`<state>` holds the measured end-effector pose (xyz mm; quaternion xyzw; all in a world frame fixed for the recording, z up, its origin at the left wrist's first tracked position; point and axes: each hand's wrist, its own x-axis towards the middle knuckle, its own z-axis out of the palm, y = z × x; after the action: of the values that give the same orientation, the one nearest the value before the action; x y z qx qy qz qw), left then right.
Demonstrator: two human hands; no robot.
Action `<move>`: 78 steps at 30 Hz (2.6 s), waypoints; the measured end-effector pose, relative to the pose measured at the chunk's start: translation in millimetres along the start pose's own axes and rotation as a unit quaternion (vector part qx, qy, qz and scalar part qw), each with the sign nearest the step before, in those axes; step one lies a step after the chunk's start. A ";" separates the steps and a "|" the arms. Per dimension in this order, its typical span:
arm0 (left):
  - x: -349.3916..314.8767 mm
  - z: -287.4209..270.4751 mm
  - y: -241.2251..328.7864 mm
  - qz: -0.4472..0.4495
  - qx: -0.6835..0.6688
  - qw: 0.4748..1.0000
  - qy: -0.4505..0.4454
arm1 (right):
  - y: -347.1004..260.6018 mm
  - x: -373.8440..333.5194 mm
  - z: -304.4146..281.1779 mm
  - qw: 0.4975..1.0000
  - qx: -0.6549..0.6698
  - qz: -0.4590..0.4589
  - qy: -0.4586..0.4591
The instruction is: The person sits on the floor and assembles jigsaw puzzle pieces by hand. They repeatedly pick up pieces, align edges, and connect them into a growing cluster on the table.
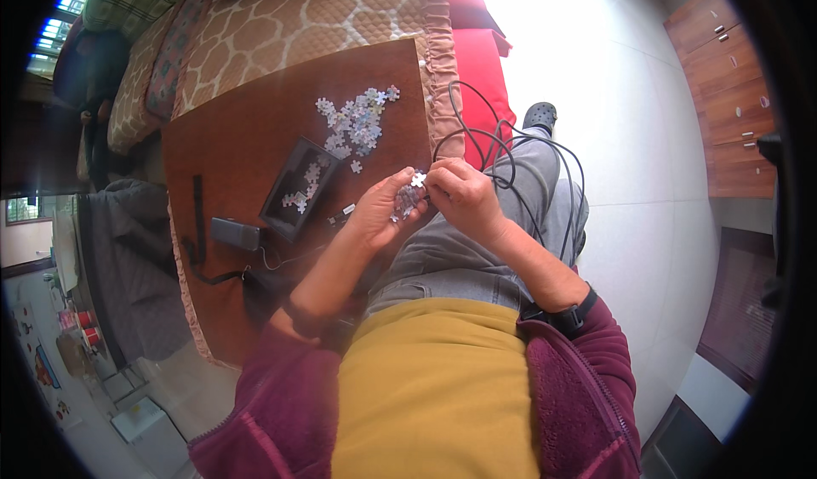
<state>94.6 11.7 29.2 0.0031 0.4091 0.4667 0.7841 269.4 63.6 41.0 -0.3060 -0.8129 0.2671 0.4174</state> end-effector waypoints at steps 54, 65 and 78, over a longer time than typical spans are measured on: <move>2.0 -15.8 22.5 0.051 -0.208 0.967 -0.138 | -7.6 -1.3 -0.6 0.989 0.069 0.118 -0.054; -0.4 3.3 11.3 0.090 -0.182 0.970 -0.135 | -19.1 1.3 -3.0 0.986 0.014 0.135 -0.096; 2.7 5.5 3.5 0.075 -0.167 0.975 -0.127 | -13.0 -1.7 -1.1 0.990 -0.023 0.115 -0.077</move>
<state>96.2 17.7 32.4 -0.0384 0.2211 0.5818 0.7817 267.5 53.9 49.6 -0.3854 -0.8079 0.3170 0.3134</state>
